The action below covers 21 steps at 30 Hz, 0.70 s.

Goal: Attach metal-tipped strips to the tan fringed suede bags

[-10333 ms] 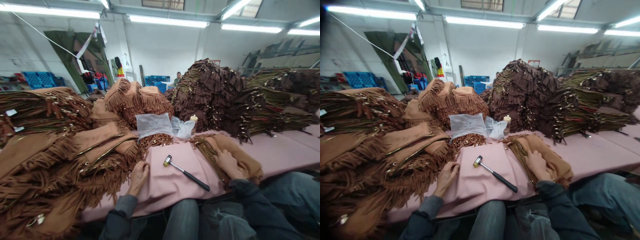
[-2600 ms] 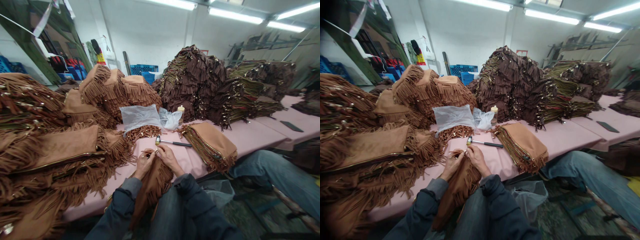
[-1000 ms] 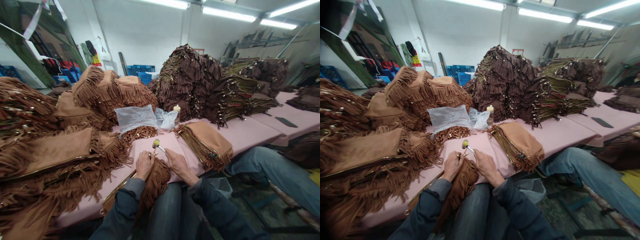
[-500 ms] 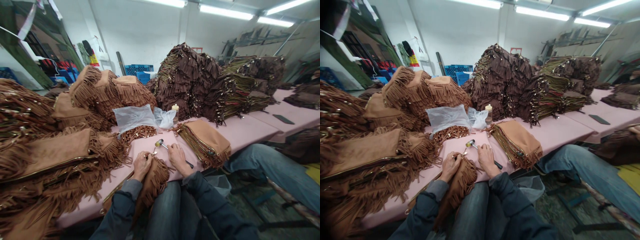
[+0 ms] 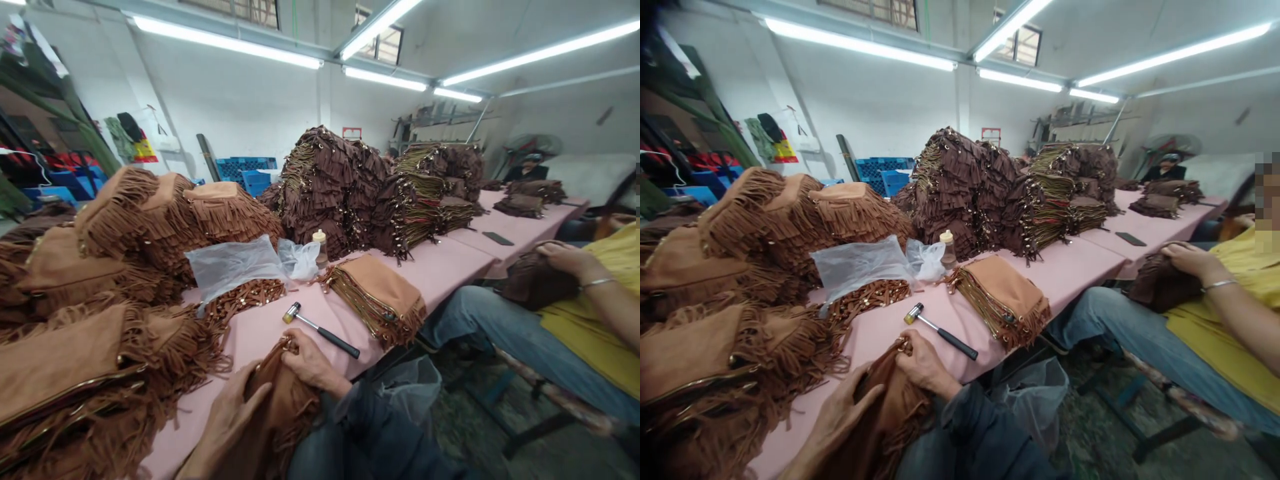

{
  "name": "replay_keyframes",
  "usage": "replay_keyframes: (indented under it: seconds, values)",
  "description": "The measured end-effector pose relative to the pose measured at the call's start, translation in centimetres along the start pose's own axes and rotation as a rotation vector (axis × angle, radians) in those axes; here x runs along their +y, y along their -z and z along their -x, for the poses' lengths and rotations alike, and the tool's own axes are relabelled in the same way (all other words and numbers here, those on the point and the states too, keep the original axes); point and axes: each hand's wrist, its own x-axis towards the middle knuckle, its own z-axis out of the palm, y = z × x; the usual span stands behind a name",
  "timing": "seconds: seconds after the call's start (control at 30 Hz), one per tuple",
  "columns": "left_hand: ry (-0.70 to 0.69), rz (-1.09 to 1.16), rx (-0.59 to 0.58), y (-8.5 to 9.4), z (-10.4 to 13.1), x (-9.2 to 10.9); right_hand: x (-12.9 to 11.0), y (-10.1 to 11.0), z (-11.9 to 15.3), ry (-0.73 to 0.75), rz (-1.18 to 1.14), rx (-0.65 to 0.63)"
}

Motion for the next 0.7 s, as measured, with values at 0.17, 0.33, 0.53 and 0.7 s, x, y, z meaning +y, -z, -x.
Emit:
replay_keyframes:
  seconds: [0.17,0.33,0.53,0.7]
  values:
    - [-0.050,-0.092,-0.057,3.5,2.8,1.1,-2.0,2.7,1.3,0.073,-0.073,-0.102]
    - [-0.211,-0.100,0.086,5.4,2.3,5.3,-4.8,3.9,1.9,0.046,-0.216,-0.442]
    - [-0.368,-0.283,0.337,5.2,-0.1,5.5,-7.4,8.6,1.1,0.221,-0.112,-0.058]
    - [-0.237,-0.313,0.448,4.7,-1.0,1.6,-11.8,18.8,0.3,0.480,0.184,0.543]
